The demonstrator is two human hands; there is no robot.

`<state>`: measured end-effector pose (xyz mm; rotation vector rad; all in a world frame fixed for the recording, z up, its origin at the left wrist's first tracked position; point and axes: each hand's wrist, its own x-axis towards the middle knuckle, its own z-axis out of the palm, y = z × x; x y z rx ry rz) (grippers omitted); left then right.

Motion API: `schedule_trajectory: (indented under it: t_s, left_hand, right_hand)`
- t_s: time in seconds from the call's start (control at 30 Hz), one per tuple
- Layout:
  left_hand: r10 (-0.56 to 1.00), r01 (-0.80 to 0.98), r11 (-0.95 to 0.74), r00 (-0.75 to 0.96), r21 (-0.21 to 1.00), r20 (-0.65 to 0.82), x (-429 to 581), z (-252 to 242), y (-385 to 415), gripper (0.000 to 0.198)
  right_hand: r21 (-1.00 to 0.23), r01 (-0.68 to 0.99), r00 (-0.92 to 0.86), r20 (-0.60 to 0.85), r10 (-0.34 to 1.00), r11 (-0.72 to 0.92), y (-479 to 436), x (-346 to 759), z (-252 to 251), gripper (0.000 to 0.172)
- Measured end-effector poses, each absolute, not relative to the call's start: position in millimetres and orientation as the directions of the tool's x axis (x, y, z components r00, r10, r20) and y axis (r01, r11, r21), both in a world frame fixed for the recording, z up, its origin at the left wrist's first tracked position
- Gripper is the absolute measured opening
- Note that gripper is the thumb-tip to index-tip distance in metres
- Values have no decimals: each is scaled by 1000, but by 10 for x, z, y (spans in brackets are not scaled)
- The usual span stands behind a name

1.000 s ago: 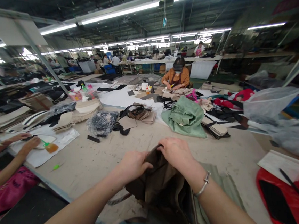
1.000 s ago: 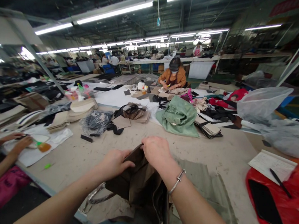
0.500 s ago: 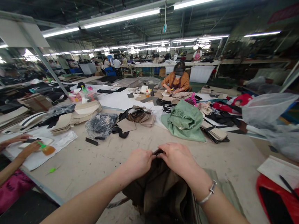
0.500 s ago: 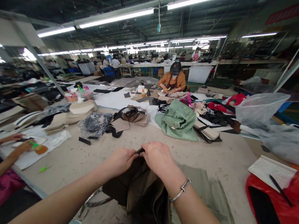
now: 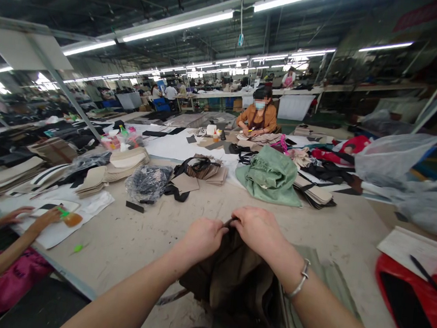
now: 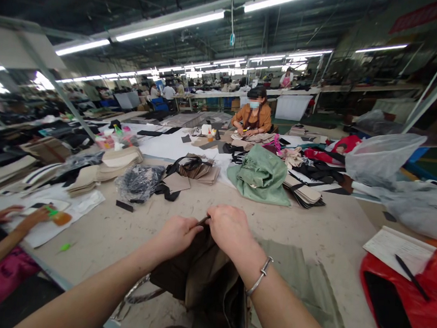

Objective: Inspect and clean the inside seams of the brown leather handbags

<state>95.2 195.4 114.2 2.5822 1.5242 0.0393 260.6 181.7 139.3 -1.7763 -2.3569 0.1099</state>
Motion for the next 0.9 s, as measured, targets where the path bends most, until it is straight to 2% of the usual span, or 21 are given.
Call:
schedule_trajectory:
  t_s: [0.13,0.2,0.27,0.33,0.5,0.6,0.67,0.83,0.9]
  left_hand:
    - [866,863,-483,496,147,-65,948,1179,1946,36]
    - [846,837,-509,530,200,-62,943,1204,1957,30]
    - [821,800,-543,569,258,-37,944,1221,1981,33]
    - [808,779,-566,589,271,-8,959,1222,2015,30]
    - [831,816,-549,556,181,10,1038,1171,2074,32]
    - [855,847,-516,518,126,21,1079,1153,2064,33]
    - [861,854,-509,508,106,32,1097,1156,2048,33]
    - [860,856,-510,508,86,45,1109,1154,2030,32]
    - [857,853,-515,513,89,45,1102,1142,2031,33]
  right_hand:
    - [-162,945,-267,116,957,284,1823,2604,1393,16]
    - [-156,945,-268,130,955,286,1830,2604,1389,15]
    - [-153,946,-267,137,954,287,1841,2604,1382,14]
    - [-154,947,-261,143,955,282,1848,2605,1373,15]
    - [-206,931,-265,183,947,301,1781,2653,1371,15]
    - [-216,930,-254,206,945,297,1696,2710,1372,35]
    - [-189,950,-207,209,956,247,1655,2736,1367,41]
    - [-132,978,-128,217,968,159,1648,2713,1356,20]
    - [-123,982,-113,206,972,140,1664,2695,1359,18]
